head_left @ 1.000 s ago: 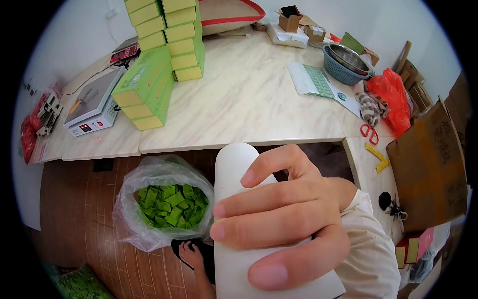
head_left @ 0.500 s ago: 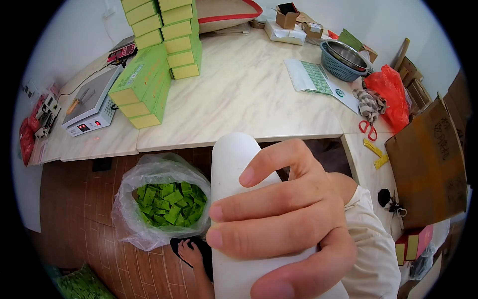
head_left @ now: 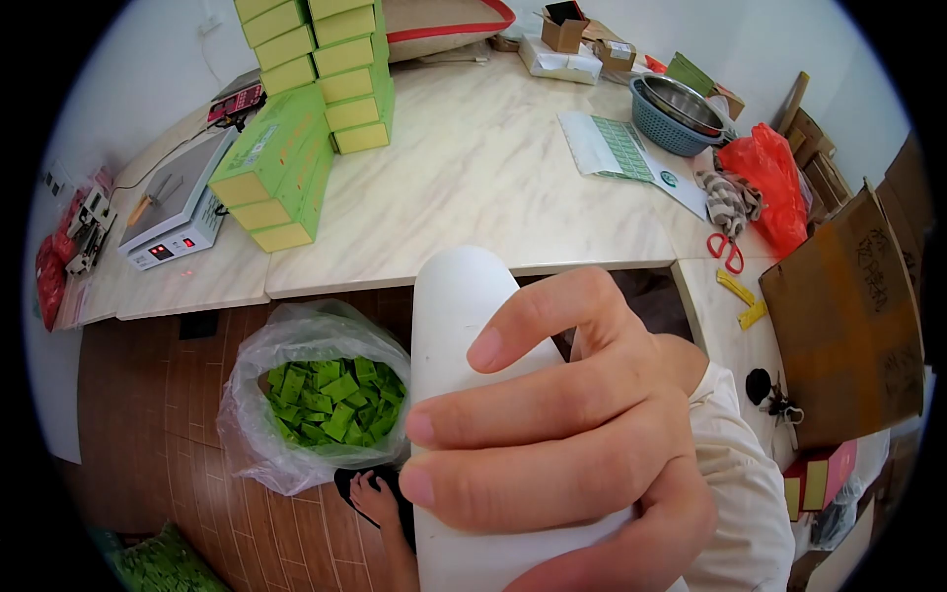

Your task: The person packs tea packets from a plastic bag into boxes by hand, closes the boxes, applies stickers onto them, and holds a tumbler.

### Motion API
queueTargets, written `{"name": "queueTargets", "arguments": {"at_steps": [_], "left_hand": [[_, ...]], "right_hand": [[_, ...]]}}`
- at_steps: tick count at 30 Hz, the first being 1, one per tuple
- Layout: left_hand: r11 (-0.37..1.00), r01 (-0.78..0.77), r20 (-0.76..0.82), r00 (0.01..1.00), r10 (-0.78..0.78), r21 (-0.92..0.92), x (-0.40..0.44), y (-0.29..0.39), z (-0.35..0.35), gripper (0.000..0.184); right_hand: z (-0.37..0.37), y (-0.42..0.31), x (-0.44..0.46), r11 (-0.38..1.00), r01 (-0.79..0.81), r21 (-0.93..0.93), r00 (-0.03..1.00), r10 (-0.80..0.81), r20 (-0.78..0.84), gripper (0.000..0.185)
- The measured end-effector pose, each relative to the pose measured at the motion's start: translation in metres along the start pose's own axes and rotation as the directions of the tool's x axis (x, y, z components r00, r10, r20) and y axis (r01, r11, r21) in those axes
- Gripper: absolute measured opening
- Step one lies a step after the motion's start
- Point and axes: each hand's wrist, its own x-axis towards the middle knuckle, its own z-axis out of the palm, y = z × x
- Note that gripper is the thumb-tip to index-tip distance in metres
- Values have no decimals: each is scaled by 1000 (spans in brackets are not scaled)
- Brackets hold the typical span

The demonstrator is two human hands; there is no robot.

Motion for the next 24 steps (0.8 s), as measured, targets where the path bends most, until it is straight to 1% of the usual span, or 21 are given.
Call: {"name": "queueTargets", "arguments": {"at_steps": [5, 13, 16, 19, 20, 21, 22, 23, 24], "left_hand": [[1000, -26, -34, 999, 26, 8, 0, -3, 3, 24], [1000, 5, 4, 1000, -5, 9, 1, 2, -1, 23], [1000, 7, 19, 1000, -8, 17, 0, 1, 0, 23], [1000, 13, 22, 1000, -13, 20, 0, -4, 3, 24], [1000, 11, 24, 1000, -11, 18, 1, -5, 5, 24], [1000, 9, 22, 1000, -9, 15, 1, -3, 4, 24], [1000, 14, 21, 1000, -15, 16, 1, -1, 2, 24], [1000, 19, 24, 1000, -19, 17, 0, 1, 0, 25], [1000, 13, 29, 999, -14, 16, 0, 1, 0, 25]], "right_hand": [[-1, -3, 1, 1000, -15, -3, 1000, 16, 19, 20], [-2, -6, 3, 998, -55, -5, 998, 55, 41, 21], [-2, -10, 4, 995, -104, 7, 994, 103, 44, 21], [-10, -16, 4, 981, -194, 26, 978, 192, 79, 23], [-20, -17, 6, 957, -288, 45, 932, 269, 244, 19], [-25, -17, 6, 942, -333, 49, 897, 301, 325, 17], [-30, -16, 7, 925, -378, 44, 853, 329, 404, 15], [-32, -15, 5, 909, -412, 54, 825, 347, 447, 19], [-35, -14, 0, 896, -443, 24, 788, 376, 487, 24]]}}
